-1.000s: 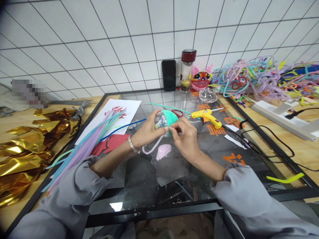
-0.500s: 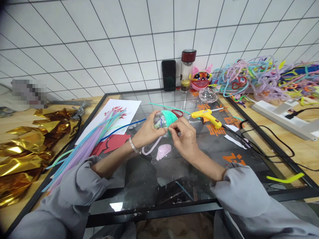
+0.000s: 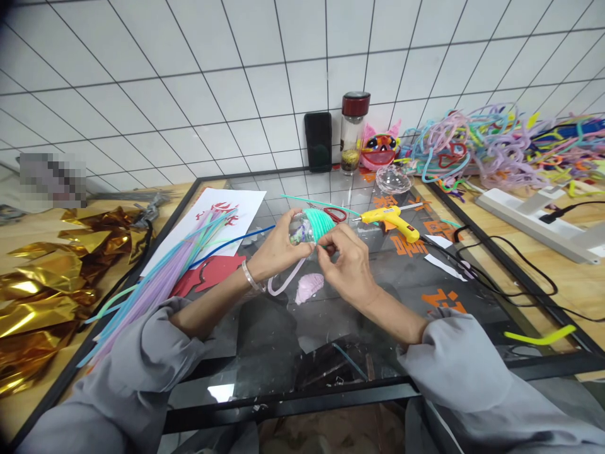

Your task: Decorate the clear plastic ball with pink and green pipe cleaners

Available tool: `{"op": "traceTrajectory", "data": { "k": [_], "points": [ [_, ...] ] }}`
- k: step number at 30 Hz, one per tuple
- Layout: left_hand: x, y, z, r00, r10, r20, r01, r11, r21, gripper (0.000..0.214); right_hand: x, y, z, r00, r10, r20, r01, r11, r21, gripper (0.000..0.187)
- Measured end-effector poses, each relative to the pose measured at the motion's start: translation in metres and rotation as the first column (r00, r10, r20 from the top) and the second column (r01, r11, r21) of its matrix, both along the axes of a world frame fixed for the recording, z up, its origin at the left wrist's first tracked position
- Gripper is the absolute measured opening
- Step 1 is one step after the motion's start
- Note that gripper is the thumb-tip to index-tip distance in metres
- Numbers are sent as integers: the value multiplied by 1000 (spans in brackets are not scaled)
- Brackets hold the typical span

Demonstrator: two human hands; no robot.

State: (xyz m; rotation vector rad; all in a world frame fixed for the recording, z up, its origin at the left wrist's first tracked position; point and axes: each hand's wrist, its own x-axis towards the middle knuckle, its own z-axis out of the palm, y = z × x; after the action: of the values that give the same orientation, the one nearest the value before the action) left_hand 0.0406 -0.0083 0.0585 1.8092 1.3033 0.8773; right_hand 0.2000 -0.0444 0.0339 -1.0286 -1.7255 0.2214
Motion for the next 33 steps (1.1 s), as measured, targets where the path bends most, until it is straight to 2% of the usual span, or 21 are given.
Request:
{"op": "traceTrajectory", "data": {
  "k": [14, 23, 33],
  "points": [
    [-1, 0, -1, 1000, -5, 9, 5, 1000, 2, 75, -1, 0, 2, 1000, -1, -28, 1, 1000, -15, 13],
    [-1, 1, 0, 1000, -9, 22, 9, 1000, -13, 74, 3, 5, -2, 980, 19, -199, -56, 981, -184, 9],
    [-2, 2, -2, 999, -41, 9, 41, 999, 7, 74, 2, 6, -3, 977, 20, -214, -58, 983, -172, 12]
  ]
}}
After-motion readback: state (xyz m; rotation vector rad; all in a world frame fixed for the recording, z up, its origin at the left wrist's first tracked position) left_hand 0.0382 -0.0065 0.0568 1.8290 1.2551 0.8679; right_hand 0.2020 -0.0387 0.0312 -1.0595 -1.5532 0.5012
